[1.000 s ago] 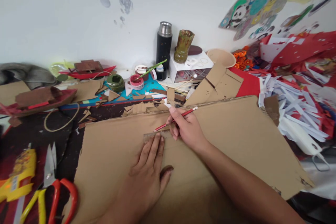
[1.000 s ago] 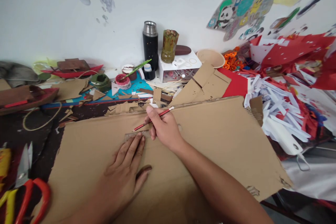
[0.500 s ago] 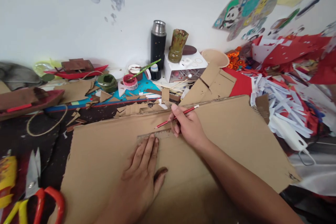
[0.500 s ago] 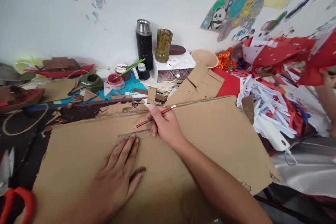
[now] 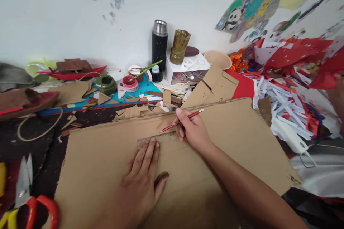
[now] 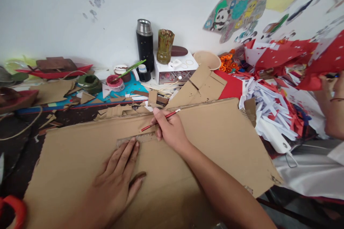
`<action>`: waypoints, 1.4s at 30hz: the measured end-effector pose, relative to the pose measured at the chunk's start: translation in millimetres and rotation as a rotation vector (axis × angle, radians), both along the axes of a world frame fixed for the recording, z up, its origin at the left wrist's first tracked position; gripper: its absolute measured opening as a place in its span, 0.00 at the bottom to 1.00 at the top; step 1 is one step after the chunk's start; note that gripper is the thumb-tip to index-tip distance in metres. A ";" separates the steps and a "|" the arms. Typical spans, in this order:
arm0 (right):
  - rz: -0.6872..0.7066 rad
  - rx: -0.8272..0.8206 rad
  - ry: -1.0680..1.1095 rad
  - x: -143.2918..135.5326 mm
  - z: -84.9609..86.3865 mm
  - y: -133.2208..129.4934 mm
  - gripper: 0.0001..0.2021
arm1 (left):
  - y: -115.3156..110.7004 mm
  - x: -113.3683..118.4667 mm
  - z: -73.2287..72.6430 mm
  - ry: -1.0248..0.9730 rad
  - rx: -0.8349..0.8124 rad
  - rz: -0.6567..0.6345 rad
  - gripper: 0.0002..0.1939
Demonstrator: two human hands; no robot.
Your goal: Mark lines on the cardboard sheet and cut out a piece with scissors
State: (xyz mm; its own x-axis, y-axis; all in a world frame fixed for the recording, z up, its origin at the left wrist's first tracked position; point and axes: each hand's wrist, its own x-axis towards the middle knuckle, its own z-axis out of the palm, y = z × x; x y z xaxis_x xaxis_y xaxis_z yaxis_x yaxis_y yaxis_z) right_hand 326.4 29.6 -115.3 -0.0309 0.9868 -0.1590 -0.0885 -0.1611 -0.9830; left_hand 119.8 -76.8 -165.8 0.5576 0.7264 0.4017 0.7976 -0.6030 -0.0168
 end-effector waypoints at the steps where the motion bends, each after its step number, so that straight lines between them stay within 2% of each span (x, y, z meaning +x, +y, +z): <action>1: 0.004 0.003 -0.010 0.1 -1.7 -0.6 0.34 | -0.2 -0.1 -0.4 0.001 -0.002 0.001 0.41; 12: 0.056 0.019 -0.114 -3.2 -8.6 -6.5 0.33 | -1.7 1.0 -2.8 -0.029 -0.001 0.028 0.41; 20: 0.064 0.021 -0.103 -6.3 -7.0 -8.1 0.31 | -1.1 0.9 1.0 -0.021 -0.004 -0.009 0.31; 26: 0.108 0.033 -0.128 -10.7 -5.6 -10.4 0.30 | -1.0 -0.2 1.5 -0.011 -0.022 -0.016 0.32; 42: 0.075 0.023 -0.154 -9.3 -11.9 -7.8 0.30 | -2.1 -0.1 3.0 -0.014 -0.028 -0.020 0.33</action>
State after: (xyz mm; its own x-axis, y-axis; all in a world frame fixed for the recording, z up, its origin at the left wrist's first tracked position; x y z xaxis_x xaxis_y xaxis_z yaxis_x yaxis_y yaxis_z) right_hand 317.1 21.8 -127.2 -0.0817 0.9861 -0.1445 0.0754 -0.1385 -0.9875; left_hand 119.7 -78.9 -162.8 0.5664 0.7264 0.3892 0.7855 -0.6188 0.0116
